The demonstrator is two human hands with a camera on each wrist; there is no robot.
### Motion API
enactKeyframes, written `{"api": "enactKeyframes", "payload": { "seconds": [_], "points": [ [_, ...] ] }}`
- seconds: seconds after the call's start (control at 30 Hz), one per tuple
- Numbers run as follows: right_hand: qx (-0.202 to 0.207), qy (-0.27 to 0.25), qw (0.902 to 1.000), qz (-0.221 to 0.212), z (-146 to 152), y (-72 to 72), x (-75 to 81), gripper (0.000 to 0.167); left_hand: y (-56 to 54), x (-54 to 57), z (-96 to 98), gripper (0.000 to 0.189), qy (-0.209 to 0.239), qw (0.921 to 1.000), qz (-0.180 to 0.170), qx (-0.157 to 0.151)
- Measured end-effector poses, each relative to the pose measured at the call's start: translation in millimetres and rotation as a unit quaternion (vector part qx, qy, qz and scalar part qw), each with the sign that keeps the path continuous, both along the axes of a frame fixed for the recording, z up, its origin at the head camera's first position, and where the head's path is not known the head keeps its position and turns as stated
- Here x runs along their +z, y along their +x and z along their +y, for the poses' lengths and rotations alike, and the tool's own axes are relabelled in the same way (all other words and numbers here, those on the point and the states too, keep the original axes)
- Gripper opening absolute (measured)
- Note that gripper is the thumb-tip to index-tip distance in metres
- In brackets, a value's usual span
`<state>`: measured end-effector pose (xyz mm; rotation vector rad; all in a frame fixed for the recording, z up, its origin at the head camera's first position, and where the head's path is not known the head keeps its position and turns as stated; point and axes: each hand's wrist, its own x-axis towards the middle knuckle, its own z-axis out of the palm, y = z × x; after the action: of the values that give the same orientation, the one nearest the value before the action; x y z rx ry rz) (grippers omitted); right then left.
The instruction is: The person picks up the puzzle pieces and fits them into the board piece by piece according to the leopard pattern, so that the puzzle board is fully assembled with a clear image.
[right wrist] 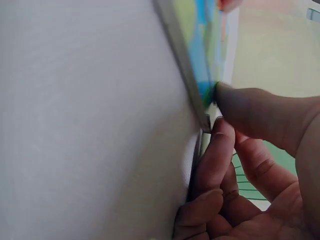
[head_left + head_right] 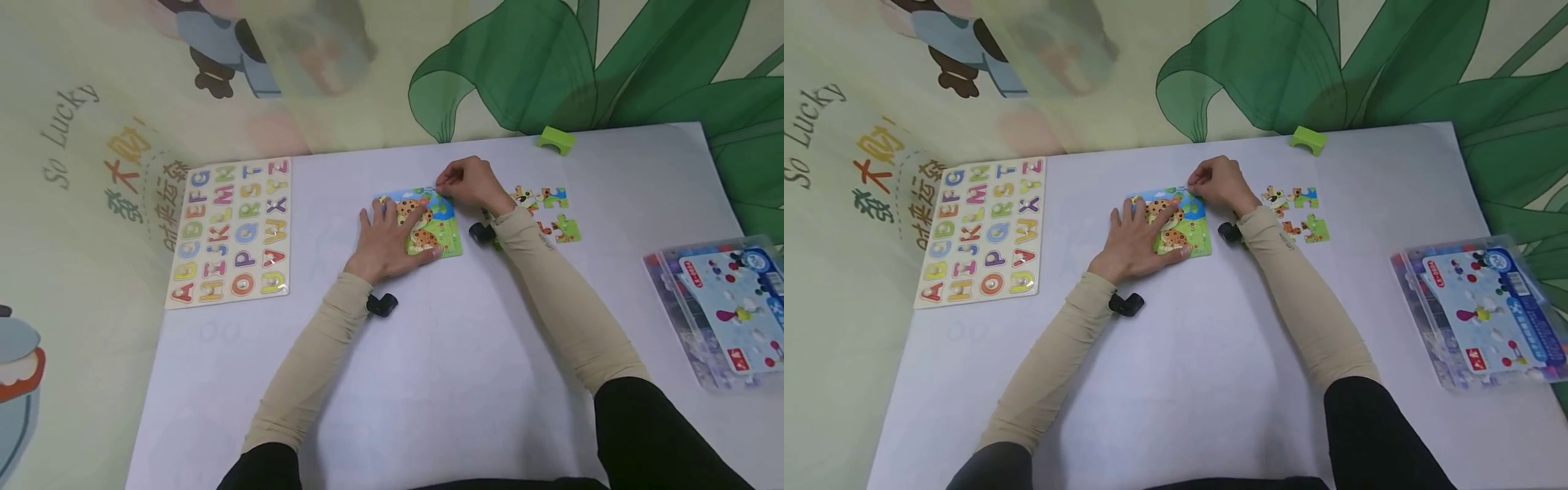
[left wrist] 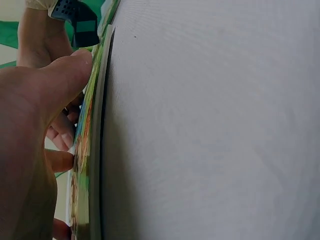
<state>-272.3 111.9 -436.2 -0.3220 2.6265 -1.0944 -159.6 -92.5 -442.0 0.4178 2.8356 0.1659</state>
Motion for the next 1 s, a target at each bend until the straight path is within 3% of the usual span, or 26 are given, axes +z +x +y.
{"api": "enactKeyframes", "payload": {
  "seconds": [0.3,0.63,0.8,1.0],
  "points": [
    [0.057,-0.003,0.9983,0.010,18,-0.3,-0.9,0.023,2.8,-2.1,-1.6,0.098,0.005,1.0000,-0.007,0.000],
    [0.035,0.015,0.9982,0.047,98,3.7,20.4,0.030,1.9,-4.9,-1.0,0.104,0.020,0.9998,-0.007,0.005],
    [0.021,0.056,0.9980,0.017,128,10.1,29.1,0.038,0.7,-5.0,-2.6,0.113,0.033,0.9993,-0.003,0.020],
    [0.012,0.107,0.9938,-0.028,144,16.0,29.3,0.047,1.6,-4.9,-7.6,0.121,0.067,0.9971,-0.009,0.034]
  ]
}}
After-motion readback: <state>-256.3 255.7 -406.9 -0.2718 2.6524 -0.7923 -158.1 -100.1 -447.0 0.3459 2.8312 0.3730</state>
